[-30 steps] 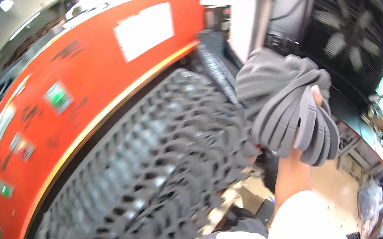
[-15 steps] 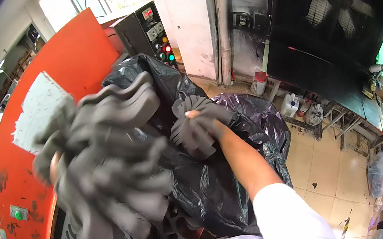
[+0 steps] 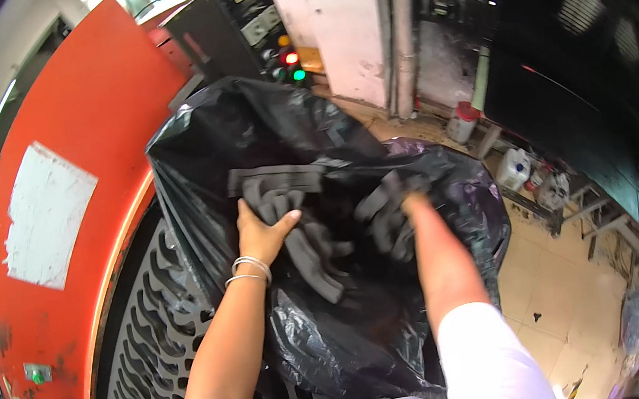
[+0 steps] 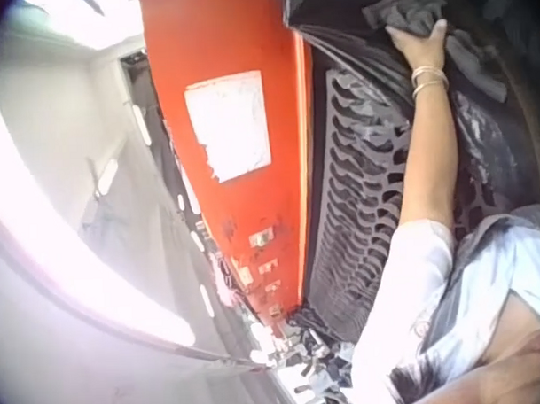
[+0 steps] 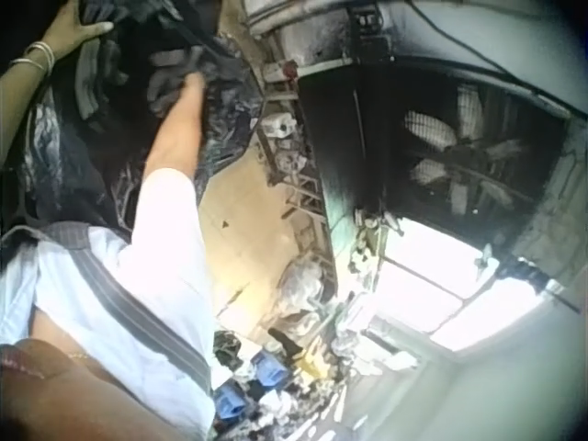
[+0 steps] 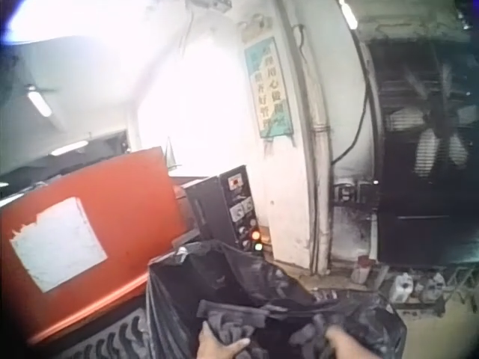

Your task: Die-cutting shoe components from foam material using a large industrial press machine.

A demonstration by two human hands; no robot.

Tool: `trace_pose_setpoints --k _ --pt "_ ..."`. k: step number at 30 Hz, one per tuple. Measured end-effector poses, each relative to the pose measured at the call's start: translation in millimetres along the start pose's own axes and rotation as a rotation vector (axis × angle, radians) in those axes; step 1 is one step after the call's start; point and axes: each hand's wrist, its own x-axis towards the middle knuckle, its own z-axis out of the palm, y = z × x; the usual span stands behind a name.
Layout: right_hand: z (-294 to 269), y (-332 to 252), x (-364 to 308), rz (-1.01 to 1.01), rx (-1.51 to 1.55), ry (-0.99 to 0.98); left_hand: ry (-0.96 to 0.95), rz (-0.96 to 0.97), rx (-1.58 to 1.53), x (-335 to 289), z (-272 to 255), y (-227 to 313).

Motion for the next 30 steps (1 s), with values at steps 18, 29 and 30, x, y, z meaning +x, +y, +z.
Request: trace_pose_setpoints --k 18,29,30 --pt "-175.6 -213.3 -245.9 -0.969 0.075 0.289 0.527 0.18 0.123 -87.4 -225.1 -140.6" --pt "-2.2 -391.4 -288.3 -0.843 -0.308 -0.327 0.388 -0.021 0.718 -60.2 -199.9 -196.7" --pt "13.2 -398.2 -315.3 -0.849 -0.38 -0.3 0.396 -0.046 0.741 -72.4 -214.7 -217.4"
